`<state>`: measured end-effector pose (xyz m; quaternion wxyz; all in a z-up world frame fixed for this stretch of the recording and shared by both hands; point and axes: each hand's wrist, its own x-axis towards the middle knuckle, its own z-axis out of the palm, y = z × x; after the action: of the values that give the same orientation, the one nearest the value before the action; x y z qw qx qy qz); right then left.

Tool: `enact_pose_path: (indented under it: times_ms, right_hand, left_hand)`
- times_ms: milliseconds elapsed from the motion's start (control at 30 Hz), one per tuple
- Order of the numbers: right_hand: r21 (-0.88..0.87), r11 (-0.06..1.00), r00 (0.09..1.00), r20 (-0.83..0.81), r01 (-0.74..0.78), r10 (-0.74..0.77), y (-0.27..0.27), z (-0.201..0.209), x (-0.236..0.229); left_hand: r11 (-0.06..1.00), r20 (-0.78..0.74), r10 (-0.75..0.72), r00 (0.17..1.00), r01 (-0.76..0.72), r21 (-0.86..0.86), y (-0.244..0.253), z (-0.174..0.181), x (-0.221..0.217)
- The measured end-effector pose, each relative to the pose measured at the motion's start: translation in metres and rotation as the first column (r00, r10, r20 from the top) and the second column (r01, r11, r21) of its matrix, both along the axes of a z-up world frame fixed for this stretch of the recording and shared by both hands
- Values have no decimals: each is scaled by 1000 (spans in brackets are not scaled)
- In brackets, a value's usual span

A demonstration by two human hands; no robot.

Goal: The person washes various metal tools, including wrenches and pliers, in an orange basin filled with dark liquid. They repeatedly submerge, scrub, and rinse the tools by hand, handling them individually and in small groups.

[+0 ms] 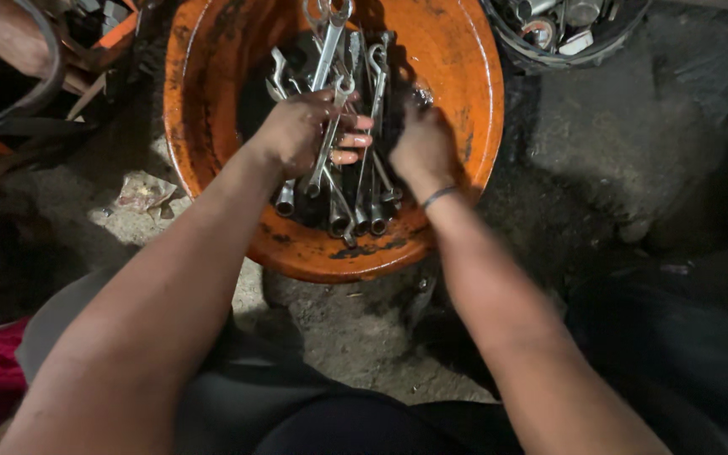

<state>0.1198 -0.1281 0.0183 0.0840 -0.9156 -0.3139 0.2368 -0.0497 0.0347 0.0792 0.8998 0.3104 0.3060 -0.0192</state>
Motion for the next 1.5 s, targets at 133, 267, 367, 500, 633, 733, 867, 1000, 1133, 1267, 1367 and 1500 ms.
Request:
enact_pose_path:
  times_ms: [133, 267, 367, 500, 633, 733, 867, 1000, 1133, 1267, 1367, 1500]
  right_hand:
    - [151, 973, 983, -82, 176, -165, -2, -13, -1]
    - [810, 561, 980, -198, 171, -12, 13, 21, -5]
    - [607, 750, 922, -386, 262, -9, 46, 47, -32]
    - [624, 751, 971, 220, -216, 96, 57, 43, -71]
    - [540, 834, 992, 107, -114, 67, 45, 34, -86]
    - [434, 901, 999, 24, 23, -36, 60, 24, -60]
    - [572, 820, 992, 115, -17, -60, 62, 20, -62]
    - [619, 785, 1000, 24, -4, -13, 27, 41, -88]
    - [668, 744, 997, 69, -13, -44, 49, 50, -62]
    - [657, 753, 999, 54, -33, -3, 52, 45, -74]
    - [526, 838, 989, 110, -142, 99, 21, 39, -75]
    - [263, 965, 996, -82, 0, 23, -15, 27, -50]
  left_hand:
    - [998, -3, 59, 998, -59, -16, 0, 3, 2]
    - [998, -88, 63, 994, -63, -4, -7, 0, 1]
    - [989, -125, 129, 984, -137, -57, -6, 3, 16]
    - [951, -143, 261, 955, -280, -130, -5, 0, 23]
    - [913, -70, 349, 935, -356, -199, -11, -18, 26]
    - [974, -206, 194, 959, -163, 160, -18, -32, 32]
    - [936, -120, 333, 935, -343, -76, -17, -16, 34]
    - [966, -44, 251, 967, -247, 79, -16, -11, 34]
    - [920, 39, 339, 940, -322, -223, -28, -22, 43]
    - [949, 94, 314, 945, -313, -26, -6, -33, 37]
    - [928, 313, 312, 897, -358, 99, 9, -38, 34]
    - [932, 183, 319, 930, -343, 119, 35, -33, 22]
